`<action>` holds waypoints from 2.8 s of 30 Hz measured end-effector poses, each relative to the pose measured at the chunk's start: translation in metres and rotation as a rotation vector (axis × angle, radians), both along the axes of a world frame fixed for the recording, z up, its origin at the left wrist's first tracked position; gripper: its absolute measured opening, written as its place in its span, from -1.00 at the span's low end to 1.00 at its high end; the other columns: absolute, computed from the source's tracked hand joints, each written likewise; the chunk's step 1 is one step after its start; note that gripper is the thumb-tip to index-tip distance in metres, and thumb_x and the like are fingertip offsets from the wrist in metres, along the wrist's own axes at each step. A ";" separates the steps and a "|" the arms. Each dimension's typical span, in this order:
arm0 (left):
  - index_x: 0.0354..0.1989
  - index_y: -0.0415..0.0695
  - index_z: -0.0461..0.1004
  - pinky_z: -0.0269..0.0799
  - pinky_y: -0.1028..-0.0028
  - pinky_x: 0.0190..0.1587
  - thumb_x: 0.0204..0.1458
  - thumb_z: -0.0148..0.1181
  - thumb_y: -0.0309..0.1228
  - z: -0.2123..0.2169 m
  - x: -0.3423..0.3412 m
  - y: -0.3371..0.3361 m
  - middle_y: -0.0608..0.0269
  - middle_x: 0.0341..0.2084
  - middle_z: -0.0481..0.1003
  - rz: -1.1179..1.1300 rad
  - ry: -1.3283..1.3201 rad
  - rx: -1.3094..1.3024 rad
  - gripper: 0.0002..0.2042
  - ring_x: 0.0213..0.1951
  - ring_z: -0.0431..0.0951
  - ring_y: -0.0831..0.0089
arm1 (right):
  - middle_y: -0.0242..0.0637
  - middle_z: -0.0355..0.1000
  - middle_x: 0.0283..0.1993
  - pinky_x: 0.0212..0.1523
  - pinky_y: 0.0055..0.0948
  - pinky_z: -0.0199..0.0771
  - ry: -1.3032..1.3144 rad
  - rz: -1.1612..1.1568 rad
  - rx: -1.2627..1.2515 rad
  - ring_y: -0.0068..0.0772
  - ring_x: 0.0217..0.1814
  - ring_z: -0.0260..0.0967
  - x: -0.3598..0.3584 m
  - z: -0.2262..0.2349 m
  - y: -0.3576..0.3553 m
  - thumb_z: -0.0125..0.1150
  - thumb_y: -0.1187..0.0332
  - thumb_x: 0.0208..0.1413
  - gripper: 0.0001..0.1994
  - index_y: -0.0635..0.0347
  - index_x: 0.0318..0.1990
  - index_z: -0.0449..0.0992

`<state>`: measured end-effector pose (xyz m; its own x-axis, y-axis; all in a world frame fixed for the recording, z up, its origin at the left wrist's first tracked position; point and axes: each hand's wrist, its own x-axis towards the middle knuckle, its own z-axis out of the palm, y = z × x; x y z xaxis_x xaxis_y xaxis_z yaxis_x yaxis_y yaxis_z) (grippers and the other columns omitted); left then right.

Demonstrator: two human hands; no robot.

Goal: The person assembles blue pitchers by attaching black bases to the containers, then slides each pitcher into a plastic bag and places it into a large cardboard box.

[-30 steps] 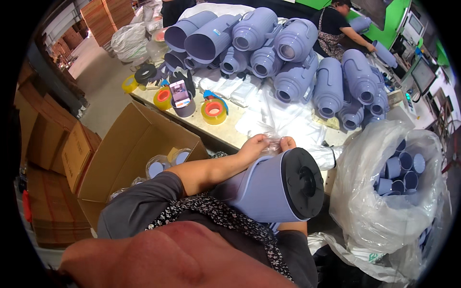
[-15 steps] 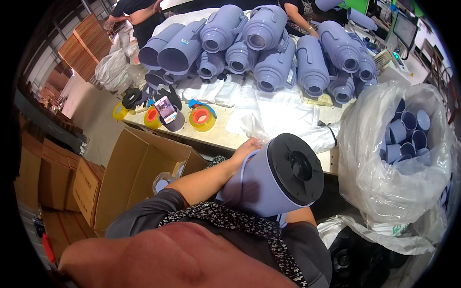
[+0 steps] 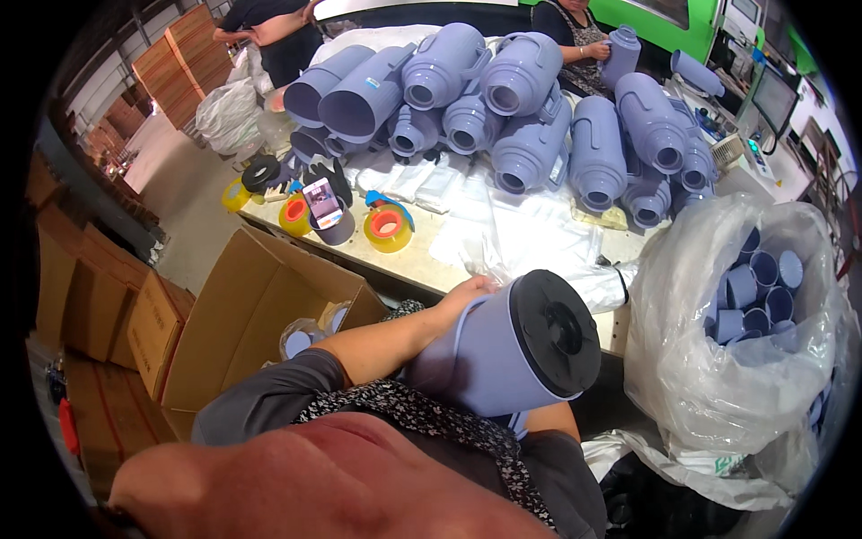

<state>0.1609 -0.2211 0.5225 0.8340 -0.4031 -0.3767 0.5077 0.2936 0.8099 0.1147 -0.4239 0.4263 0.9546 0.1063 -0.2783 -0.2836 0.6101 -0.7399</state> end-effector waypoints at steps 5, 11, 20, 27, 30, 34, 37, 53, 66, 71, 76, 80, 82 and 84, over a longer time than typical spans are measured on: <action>-0.09 -0.22 0.29 0.43 0.50 -0.22 0.06 0.01 -0.43 -0.024 0.005 0.005 0.16 -0.28 0.44 0.003 -0.018 -0.086 -0.75 -0.25 0.48 0.46 | -0.47 0.31 -0.57 -0.62 -0.64 0.19 0.010 0.009 0.014 -0.68 -0.61 0.20 -0.004 0.002 0.000 -0.10 0.12 0.24 -0.76 0.03 -0.39 0.30; -0.06 -0.29 0.35 0.41 0.51 -0.14 0.10 -0.09 -0.45 -0.030 0.009 0.000 0.18 -0.25 0.48 -0.078 -0.123 -0.254 -0.74 -0.21 0.49 0.46 | -0.48 0.29 -0.59 -0.63 -0.64 0.18 0.036 -0.031 0.005 -0.68 -0.63 0.18 -0.012 0.004 -0.007 -0.11 0.12 0.24 -0.74 0.03 -0.41 0.30; -0.24 -0.32 0.44 0.44 0.50 -0.23 0.10 -0.13 -0.47 -0.026 0.009 -0.003 0.16 -0.38 0.49 0.054 -0.038 -0.305 -0.78 -0.34 0.52 0.44 | -0.50 0.27 -0.64 -0.66 -0.64 0.15 0.045 -0.012 0.035 -0.69 -0.66 0.16 -0.013 0.003 -0.005 -0.14 0.12 0.25 -0.72 0.03 -0.44 0.29; -0.27 -0.33 0.43 0.44 0.51 -0.19 0.01 -0.10 -0.53 -0.037 0.013 0.002 0.14 -0.37 0.50 0.026 -0.038 -0.282 -0.81 -0.30 0.52 0.41 | -0.51 0.25 -0.67 -0.68 -0.64 0.13 0.064 -0.023 0.073 -0.69 -0.68 0.14 -0.017 0.000 -0.003 -0.15 0.12 0.26 -0.70 0.03 -0.47 0.28; -0.30 -0.33 0.43 0.43 0.48 -0.16 -0.01 -0.09 -0.55 -0.032 0.010 -0.003 0.13 -0.36 0.50 0.092 0.006 -0.289 -0.82 -0.27 0.52 0.39 | -0.51 0.24 -0.68 -0.69 -0.64 0.12 0.066 -0.033 0.089 -0.69 -0.69 0.14 -0.018 -0.001 -0.006 -0.16 0.12 0.26 -0.69 0.03 -0.48 0.28; -0.15 -0.31 0.37 0.44 0.47 -0.15 -0.01 -0.08 -0.55 -0.022 0.009 -0.001 0.09 -0.26 0.48 -0.026 0.002 -0.352 -0.76 -0.21 0.51 0.36 | -0.52 0.23 -0.70 -0.70 -0.64 0.11 0.071 -0.038 0.118 -0.69 -0.71 0.13 -0.024 0.001 -0.009 -0.17 0.12 0.26 -0.68 0.03 -0.49 0.28; -0.14 -0.28 0.33 0.45 0.50 -0.19 0.00 -0.04 -0.55 -0.001 0.001 -0.001 0.13 -0.28 0.47 0.041 0.051 -0.223 -0.77 -0.24 0.50 0.40 | -0.53 0.22 -0.72 -0.71 -0.64 0.10 0.082 -0.038 0.159 -0.69 -0.72 0.12 -0.024 0.002 -0.007 -0.18 0.11 0.26 -0.68 0.03 -0.51 0.27; -0.31 -0.15 0.38 0.31 0.60 -0.26 0.12 -0.08 -0.49 0.045 -0.010 0.021 0.39 -0.48 0.40 0.078 -0.554 0.053 -0.91 -0.40 0.37 0.64 | -0.38 0.33 -0.68 -0.58 -0.36 0.28 -1.162 0.507 -0.715 -0.34 -0.64 0.30 -0.094 0.228 -0.036 0.02 0.39 0.10 -0.88 0.11 -0.42 0.49; -0.30 -0.22 0.44 0.30 0.32 -0.02 -0.08 0.08 -0.48 -0.078 -0.085 0.137 0.03 -0.23 0.44 -0.169 -0.811 1.036 -0.84 -0.11 0.41 0.10 | -0.32 0.44 -0.51 -0.42 -0.48 0.34 0.206 0.619 -1.027 -0.48 -0.51 0.35 -0.168 0.085 0.049 0.29 0.18 -0.01 -0.69 0.27 -0.35 0.45; -0.11 -0.20 0.42 0.26 0.25 0.03 -0.07 0.19 -0.35 0.016 -0.110 0.113 0.03 -0.16 0.45 0.157 -1.097 0.929 -0.67 -0.05 0.38 0.06 | -0.08 0.48 -0.42 -0.34 -0.32 0.43 -0.323 0.566 -1.151 -0.18 -0.39 0.47 -0.137 0.068 0.065 0.23 0.06 -0.02 -0.62 0.18 -0.20 0.49; 0.14 -0.13 0.26 0.15 0.23 0.08 -0.16 0.27 -0.16 0.027 -0.124 0.083 0.04 -0.21 0.41 0.080 -1.393 1.081 -0.35 -0.09 0.36 0.12 | -0.19 0.51 -0.29 -0.16 -0.44 0.42 -0.510 1.115 -1.306 -0.33 -0.21 0.48 -0.122 0.078 0.123 0.13 0.34 0.09 -0.71 0.22 -0.05 0.44; 0.13 -0.04 0.29 0.23 0.28 -0.16 -0.16 0.24 -0.29 0.002 -0.098 0.079 0.21 -0.39 0.38 0.040 -1.429 1.001 -0.42 -0.26 0.38 0.22 | -0.23 0.51 -0.25 -0.13 -0.47 0.40 -0.455 0.882 -0.856 -0.39 -0.17 0.45 -0.119 0.088 0.141 0.12 0.39 0.09 -0.71 0.23 -0.02 0.43; 0.09 -0.04 0.34 0.28 0.26 -0.26 -0.11 0.20 -0.27 0.016 -0.083 0.111 0.20 -0.44 0.35 0.268 -1.315 1.054 -0.50 -0.32 0.38 0.18 | -0.24 0.50 -0.23 -0.11 -0.48 0.39 -0.442 0.865 -0.654 -0.41 -0.14 0.44 -0.112 0.093 0.152 0.11 0.41 0.09 -0.70 0.24 0.00 0.42; 0.03 -0.05 0.40 0.35 0.31 -0.22 -0.08 0.20 -0.31 0.044 -0.091 0.162 0.16 -0.35 0.41 0.337 -1.000 1.050 -0.58 -0.25 0.44 0.23 | -0.26 0.50 -0.21 -0.10 -0.50 0.38 -0.421 1.012 -0.657 -0.44 -0.12 0.43 -0.102 0.097 0.149 0.11 0.44 0.09 -0.69 0.25 0.01 0.41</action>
<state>0.0694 -0.0587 0.5663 0.9128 -0.0572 0.4044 -0.3435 -0.6431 0.6844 0.0127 -0.2751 0.5235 0.5557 0.7924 -0.2517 -0.0767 -0.2526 -0.9645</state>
